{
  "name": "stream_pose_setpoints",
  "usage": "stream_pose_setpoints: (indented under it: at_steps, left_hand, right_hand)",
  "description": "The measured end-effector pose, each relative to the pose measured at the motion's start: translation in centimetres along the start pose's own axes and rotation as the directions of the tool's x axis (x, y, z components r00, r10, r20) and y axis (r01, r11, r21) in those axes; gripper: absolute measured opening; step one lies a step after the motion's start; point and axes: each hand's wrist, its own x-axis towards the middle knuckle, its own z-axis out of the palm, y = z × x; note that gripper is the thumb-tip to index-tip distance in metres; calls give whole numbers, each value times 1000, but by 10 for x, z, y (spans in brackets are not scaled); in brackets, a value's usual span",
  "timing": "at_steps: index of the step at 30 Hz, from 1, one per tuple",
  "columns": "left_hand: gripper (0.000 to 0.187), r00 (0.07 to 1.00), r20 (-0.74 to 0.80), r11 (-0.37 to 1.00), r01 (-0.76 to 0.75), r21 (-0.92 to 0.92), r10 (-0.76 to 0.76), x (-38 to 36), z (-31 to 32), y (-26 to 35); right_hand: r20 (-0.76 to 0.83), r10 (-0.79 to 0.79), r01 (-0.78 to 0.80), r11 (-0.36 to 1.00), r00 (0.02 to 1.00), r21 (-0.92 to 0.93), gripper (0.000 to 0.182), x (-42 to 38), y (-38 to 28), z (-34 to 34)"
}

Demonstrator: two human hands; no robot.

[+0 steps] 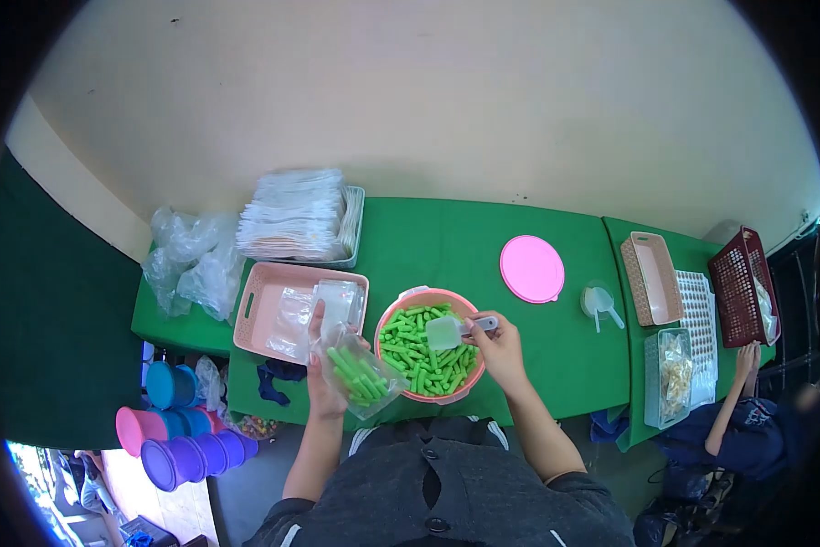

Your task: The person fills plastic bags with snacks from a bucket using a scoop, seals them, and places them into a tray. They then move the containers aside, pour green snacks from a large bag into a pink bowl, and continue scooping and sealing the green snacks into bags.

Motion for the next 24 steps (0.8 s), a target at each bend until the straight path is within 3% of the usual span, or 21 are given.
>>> stream_pose_setpoints:
  at_steps: [4,6,8,10,12,20,24]
  left_hand:
    - [105,994,84,997,-74,9,73,3,-14,-13]
    - [106,994,110,983,-47,180,27,3,-12,-10]
    - [105,997,81,973,-11,232,-8,2,-3,-4]
    - [104,998,52,959,26,282,-42,2,-2,-4]
    - [101,993,110,904,-77,420,34,5,-11,-6]
    - [83,989,121,906,-129,404,86,6,-22,-2]
    - [76,988,129,895,-128,428,80,6,-23,-4]
  right_hand:
    - [-29,-16,15,999,999,-46,15,7,18,-8]
    - [-10,7,-7,999,1000,-40,16,7,28,-11]
    - [79,104,-104,995,991,0,18,9,39,-13]
    - [38,108,-110,993,993,38,18,10,47,-11]
    - [-1,112,-112,991,994,76,19,10,49,-12]
    - [22,195,-195,981,981,13,17,9,40,-15]
    - [3,128,-128,991,992,30,17,8,41,-10]
